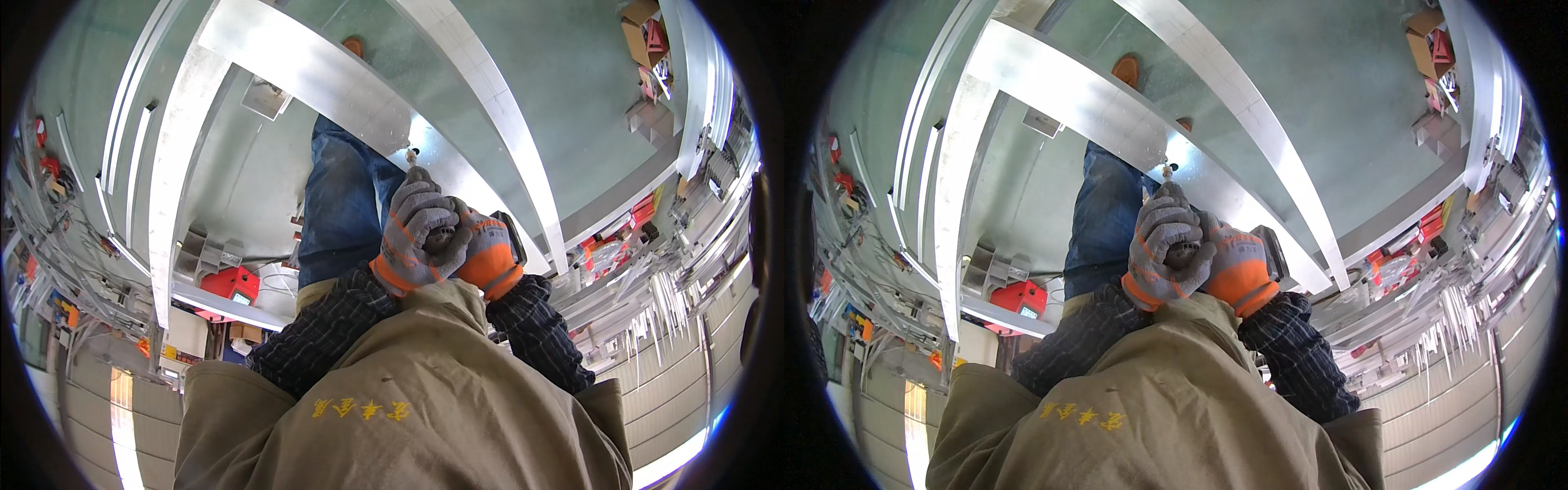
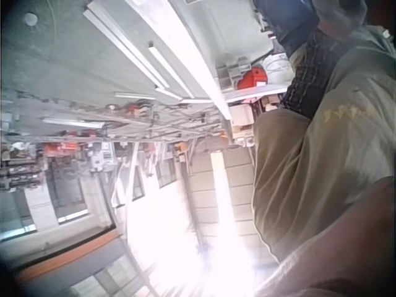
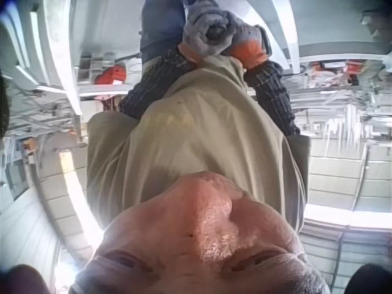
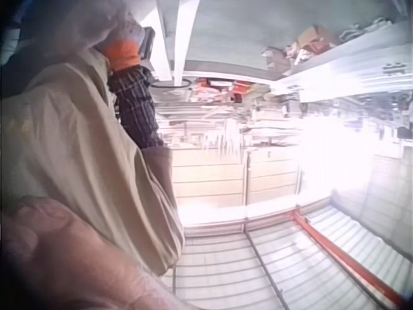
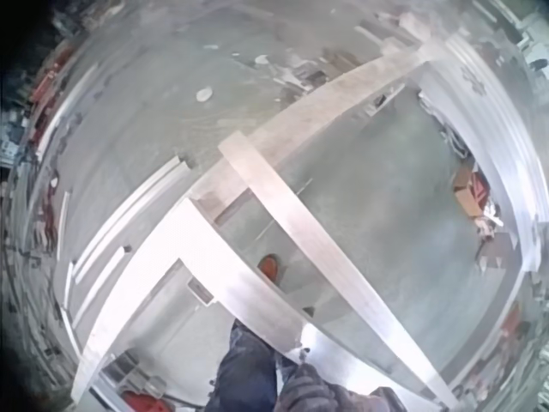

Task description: The person uses a cordless drill to create holes in a large, flat metal sheet. They position the drill bit, activate the tool, and drill multiple holes in a sequence along the sheet's surface.

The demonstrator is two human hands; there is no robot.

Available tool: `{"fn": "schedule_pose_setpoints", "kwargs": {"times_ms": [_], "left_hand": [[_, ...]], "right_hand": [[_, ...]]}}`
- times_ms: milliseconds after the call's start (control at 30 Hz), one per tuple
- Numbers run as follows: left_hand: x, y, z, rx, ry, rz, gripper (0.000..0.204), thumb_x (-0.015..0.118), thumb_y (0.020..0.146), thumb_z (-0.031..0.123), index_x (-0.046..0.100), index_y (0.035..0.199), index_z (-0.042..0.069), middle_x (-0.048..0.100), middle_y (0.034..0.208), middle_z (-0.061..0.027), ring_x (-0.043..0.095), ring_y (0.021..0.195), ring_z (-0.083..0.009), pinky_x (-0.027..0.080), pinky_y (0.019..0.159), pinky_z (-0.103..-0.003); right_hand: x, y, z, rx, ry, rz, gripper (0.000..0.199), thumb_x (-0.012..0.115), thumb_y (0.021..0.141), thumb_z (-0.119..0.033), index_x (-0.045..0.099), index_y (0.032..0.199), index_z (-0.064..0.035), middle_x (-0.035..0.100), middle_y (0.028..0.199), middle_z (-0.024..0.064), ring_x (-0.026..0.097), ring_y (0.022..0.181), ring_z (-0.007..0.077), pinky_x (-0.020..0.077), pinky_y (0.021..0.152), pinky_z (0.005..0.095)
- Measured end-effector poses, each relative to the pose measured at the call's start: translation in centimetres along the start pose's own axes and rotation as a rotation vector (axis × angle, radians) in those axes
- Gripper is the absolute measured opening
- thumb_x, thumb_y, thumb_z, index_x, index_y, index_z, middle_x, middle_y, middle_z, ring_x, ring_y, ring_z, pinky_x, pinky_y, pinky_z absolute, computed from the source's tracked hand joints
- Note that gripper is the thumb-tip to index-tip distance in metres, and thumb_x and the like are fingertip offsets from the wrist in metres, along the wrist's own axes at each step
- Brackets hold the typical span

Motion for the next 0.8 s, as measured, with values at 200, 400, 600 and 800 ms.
{"fn": "schedule_pose_setpoints", "kwargs": {"times_ms": [200,400,600,800], "left_hand": [[0.2,0.0,-0.6,0.013,0.024,-0.027,0.034,0.087,0.075,0.013,0.063,0.1,0.014,0.067,0.11,-0.0079,0.063,0.111,-0.0342,0.052,0.1,-0.052],[0.5,0.4,-0.8,0.019,0.046,0.013,0.033,0.087,0.076,0.01,0.063,0.098,0.011,0.068,0.105,-0.0081,0.064,0.108,-0.0336,0.052,0.099,-0.049],[2.1,1.8,-0.8,-0.102,0.076,0.101,0.029,0.086,0.077,0.008,0.066,0.098,0.009,0.068,0.1,-0.0091,0.064,0.101,-0.0328,0.053,0.096,-0.047],[3.1,3.1,-0.6,-0.204,0.116,0.136,0.025,0.086,0.075,0.011,0.069,0.094,0.011,0.067,0.097,-0.0091,0.063,0.098,-0.0309,0.051,0.091,-0.047]], "right_hand": [[0.4,0.4,0.5,0.031,-0.03,-0.047,0.047,0.072,0.087,-0.033,0.057,0.124,-0.0088,0.07,0.108,0.0162,0.069,0.101,0.0369,0.0566,0.081,0.0464],[0.6,1.0,1.2,0.03,-0.015,-0.049,0.048,0.074,0.086,-0.035,0.06,0.124,-0.0093,0.07,0.11,0.0153,0.07,0.102,0.036,0.057,0.084,0.0449],[-1.3,2.7,2.8,0.01,-0.004,-0.088,0.037,0.085,0.082,-0.027,0.072,0.109,-0.0057,0.076,0.096,0.0137,0.071,0.085,0.0272,0.0582,0.081,0.0368],[-4.7,4.4,1.3,-0.038,0.0,-0.182,0.035,0.087,0.08,-0.026,0.075,0.105,-0.0055,0.077,0.092,0.0132,0.072,0.082,0.027,0.0583,0.079,0.0361]]}}
Point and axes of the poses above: each hand's wrist, its own y-axis towards the middle knuckle, its own x-axis out of the palm, z = x × y, the point moved 3 cm from there along y, towards the middle knuckle
